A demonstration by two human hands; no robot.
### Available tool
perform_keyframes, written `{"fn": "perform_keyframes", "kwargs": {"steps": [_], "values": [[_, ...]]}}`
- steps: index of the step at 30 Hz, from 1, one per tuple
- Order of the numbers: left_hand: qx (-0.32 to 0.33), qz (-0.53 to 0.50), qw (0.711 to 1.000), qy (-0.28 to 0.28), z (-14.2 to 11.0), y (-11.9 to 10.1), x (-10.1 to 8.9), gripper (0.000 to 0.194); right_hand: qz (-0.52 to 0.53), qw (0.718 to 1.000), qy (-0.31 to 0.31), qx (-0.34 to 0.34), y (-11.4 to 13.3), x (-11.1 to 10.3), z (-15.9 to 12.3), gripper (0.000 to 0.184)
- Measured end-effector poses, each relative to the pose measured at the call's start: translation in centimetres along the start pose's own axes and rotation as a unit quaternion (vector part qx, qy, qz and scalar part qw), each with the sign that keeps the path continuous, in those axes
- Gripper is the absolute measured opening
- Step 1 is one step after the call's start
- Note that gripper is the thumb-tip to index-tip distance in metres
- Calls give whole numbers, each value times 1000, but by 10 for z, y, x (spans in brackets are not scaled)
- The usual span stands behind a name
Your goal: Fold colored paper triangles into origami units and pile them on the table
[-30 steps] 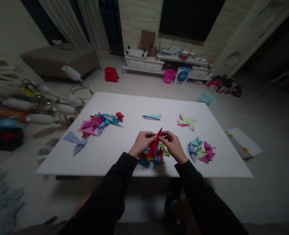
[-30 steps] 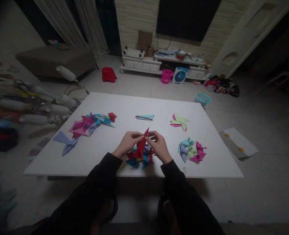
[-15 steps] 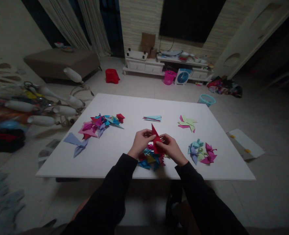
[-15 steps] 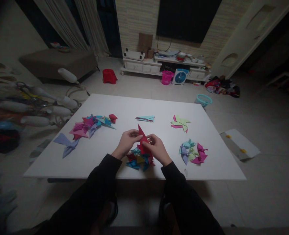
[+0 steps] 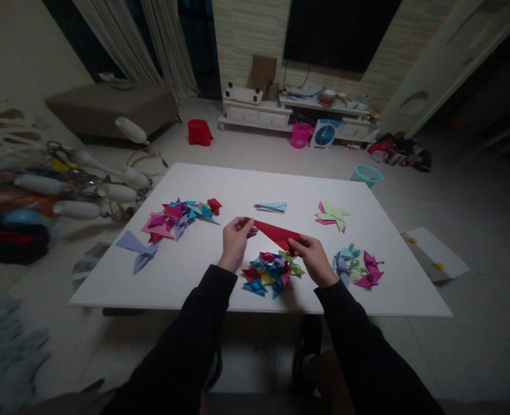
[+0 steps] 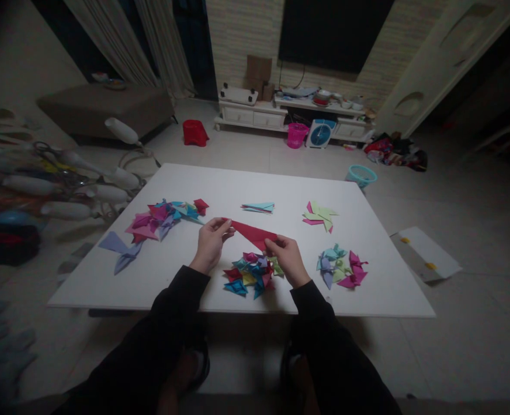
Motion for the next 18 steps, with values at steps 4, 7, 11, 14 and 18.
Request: {"fn": "perform_keyframes", "kwargs": {"steps": [4, 7, 11, 14, 18], "values": [[-4, -20, 1000, -8, 0, 0, -1, 35, 28, 998, -56, -20, 2, -8, 2, 33], [-12, -43, 999, -18, -1, 3, -2, 30, 47, 996, -78, -19, 0, -11, 2, 31], [-19, -56, 998, -12, -1, 5, 0, 26, 80, 992, -96, -15, -2, -12, 2, 30], [-21, -58, 998, -7, -1, 6, 0, 26, 99, 989, -110, -18, -2, -12, 2, 31], [-25, -36, 999, 2, -1, 9, 3, 26, 86, 989, -116, -37, 0, -11, 1, 38]]}}
Point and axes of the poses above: each hand's wrist, its own z-axis towards the middle knuckle, its own x-axis out of the palm, y = z × x, the point moved 8 cm from there along z, towards the middle knuckle, and after that the axes turned 8 degrees about -x, right-handed, at the moved point
